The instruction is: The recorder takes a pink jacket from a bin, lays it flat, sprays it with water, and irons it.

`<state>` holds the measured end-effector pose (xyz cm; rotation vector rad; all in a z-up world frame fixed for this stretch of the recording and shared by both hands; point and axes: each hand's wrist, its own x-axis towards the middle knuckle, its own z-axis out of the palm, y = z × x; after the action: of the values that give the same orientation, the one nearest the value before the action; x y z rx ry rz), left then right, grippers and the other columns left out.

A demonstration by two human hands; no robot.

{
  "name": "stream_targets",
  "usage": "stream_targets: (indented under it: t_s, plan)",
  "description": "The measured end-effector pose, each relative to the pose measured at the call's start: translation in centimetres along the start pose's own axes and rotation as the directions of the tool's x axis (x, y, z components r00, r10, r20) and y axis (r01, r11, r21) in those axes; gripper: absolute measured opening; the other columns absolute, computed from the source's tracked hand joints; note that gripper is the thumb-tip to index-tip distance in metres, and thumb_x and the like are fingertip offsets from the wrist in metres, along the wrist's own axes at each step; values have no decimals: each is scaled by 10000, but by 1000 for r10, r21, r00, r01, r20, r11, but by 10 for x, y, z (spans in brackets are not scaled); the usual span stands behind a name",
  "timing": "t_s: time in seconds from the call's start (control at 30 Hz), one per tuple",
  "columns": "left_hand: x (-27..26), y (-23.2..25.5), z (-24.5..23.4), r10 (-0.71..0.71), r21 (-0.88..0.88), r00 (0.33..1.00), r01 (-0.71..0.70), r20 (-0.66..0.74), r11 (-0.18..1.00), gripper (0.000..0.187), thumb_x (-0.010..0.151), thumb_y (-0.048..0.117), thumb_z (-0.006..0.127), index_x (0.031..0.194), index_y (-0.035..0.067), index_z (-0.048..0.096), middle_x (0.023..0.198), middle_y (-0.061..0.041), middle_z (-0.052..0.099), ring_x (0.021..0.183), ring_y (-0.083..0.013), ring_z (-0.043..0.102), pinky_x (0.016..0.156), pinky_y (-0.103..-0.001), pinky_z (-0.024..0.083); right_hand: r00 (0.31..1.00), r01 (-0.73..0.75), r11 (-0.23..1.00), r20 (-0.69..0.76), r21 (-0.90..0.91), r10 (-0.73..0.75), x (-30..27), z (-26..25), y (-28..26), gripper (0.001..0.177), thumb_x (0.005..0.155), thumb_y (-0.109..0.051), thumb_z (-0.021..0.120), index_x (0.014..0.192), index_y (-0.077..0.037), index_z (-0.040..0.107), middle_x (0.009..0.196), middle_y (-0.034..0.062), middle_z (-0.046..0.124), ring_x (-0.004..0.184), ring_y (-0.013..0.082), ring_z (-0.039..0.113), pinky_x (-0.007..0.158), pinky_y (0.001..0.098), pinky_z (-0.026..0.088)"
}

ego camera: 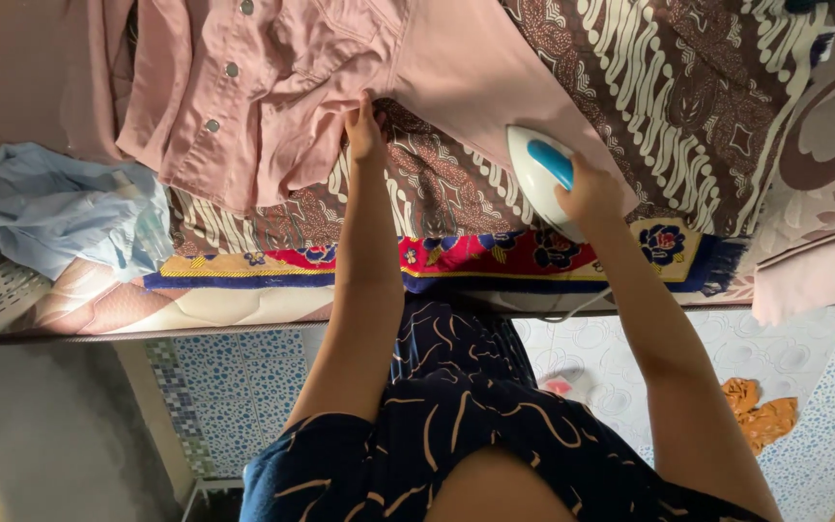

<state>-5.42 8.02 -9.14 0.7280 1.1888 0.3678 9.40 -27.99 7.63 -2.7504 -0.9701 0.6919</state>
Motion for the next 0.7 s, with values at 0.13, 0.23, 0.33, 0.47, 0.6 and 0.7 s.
stream_targets:
  t_s: [0.13,0.23,0.33,0.47,0.6,0.7]
  plan:
    - [-10,5,3,-7,-9,1000,7,9,1000,572,962,498,561,1383,111,540,1268,-65,602,1029,-223,569,718,-355,401,995,52,998,-83,-21,-54,-11,2,10,338,860,-209,742,1130,-41,629,824,185,688,710,364,701,638,473,558]
    - [-15,4,4,71,-90,994,-63,89,994,566,980,430,636,1407,88,491,1335,-45,588,1133,-202,573,942,-322,466,999,33,999,16,-27,-33,5,10,-3,360,886,-212,732,1182,-39,625,768,178,684,692,358,699,632,479,557]
    - [-13,-3,2,189,-108,970,-174,152,979,559,975,399,673,1377,39,530,1358,-47,608,1233,-153,555,1018,-303,423,996,80,996,30,-24,-79,28,-8,-47,382,855,-213,744,1180,-48,631,743,157,700,669,362,701,635,493,557]
    - [3,-17,0,85,-45,995,-82,61,996,499,1028,371,688,1353,-1,618,1174,-86,573,988,-197,449,847,-371,353,995,104,994,0,-19,-104,59,-9,-88,346,854,-219,749,1133,-51,633,748,162,702,689,374,704,629,499,558]
    - [0,-15,5,208,-85,973,-200,103,976,468,975,367,693,1284,24,619,1191,-45,643,1044,-156,552,936,-331,433,993,116,993,-19,6,-116,87,0,-120,299,863,-203,736,1101,-55,634,726,153,701,666,342,727,638,473,583]
    - [-3,-13,8,229,-57,967,-224,108,973,476,981,374,685,1298,25,619,1205,-51,636,1046,-149,555,943,-320,436,979,148,988,-131,-47,-153,105,11,-145,310,826,-189,759,1096,-77,655,715,162,712,691,363,733,645,487,583]
